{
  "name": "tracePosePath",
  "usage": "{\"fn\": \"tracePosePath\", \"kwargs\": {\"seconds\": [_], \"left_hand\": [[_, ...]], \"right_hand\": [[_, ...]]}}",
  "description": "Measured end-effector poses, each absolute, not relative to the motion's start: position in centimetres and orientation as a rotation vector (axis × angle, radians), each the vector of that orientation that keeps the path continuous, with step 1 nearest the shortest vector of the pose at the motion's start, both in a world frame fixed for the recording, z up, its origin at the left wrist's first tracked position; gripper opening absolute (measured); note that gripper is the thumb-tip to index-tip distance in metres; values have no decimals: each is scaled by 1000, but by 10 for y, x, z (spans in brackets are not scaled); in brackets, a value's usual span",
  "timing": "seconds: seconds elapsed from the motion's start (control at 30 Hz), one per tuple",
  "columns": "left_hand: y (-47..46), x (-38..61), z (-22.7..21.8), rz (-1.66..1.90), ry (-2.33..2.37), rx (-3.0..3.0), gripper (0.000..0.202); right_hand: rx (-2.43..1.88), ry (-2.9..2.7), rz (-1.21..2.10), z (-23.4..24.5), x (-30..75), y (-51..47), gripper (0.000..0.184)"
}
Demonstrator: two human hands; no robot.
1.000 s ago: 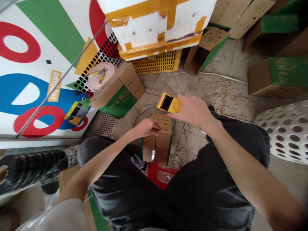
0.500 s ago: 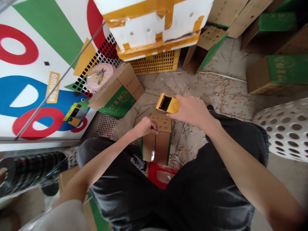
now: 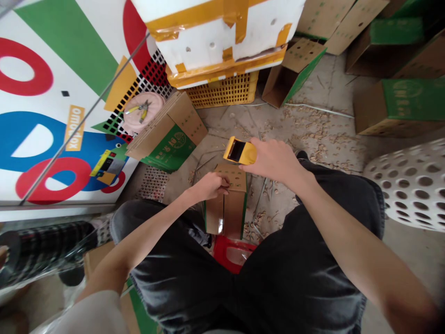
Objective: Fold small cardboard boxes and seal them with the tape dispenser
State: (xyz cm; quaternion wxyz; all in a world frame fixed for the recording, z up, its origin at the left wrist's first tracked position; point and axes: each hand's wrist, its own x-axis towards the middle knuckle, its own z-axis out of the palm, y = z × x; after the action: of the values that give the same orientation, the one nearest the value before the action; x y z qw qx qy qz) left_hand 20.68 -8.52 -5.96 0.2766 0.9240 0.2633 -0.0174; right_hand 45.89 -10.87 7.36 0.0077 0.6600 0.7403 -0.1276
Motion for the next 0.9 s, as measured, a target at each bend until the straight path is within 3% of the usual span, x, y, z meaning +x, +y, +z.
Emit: {"fn": "tracePosePath", "kwargs": {"seconds": [0.3, 0.67, 0.9], "left_hand": [[-94, 213, -58, -101, 656, 2464, 20], [-82, 212, -67, 122, 714, 2309, 5], [-89, 213, -65, 283, 827, 2288, 16]], "right_hand": [[2057, 2319, -384, 71, 460, -109, 63], [2061, 2341, -394, 71, 462, -109, 61], [2059, 2334, -392, 70, 463, -109, 65]]}}
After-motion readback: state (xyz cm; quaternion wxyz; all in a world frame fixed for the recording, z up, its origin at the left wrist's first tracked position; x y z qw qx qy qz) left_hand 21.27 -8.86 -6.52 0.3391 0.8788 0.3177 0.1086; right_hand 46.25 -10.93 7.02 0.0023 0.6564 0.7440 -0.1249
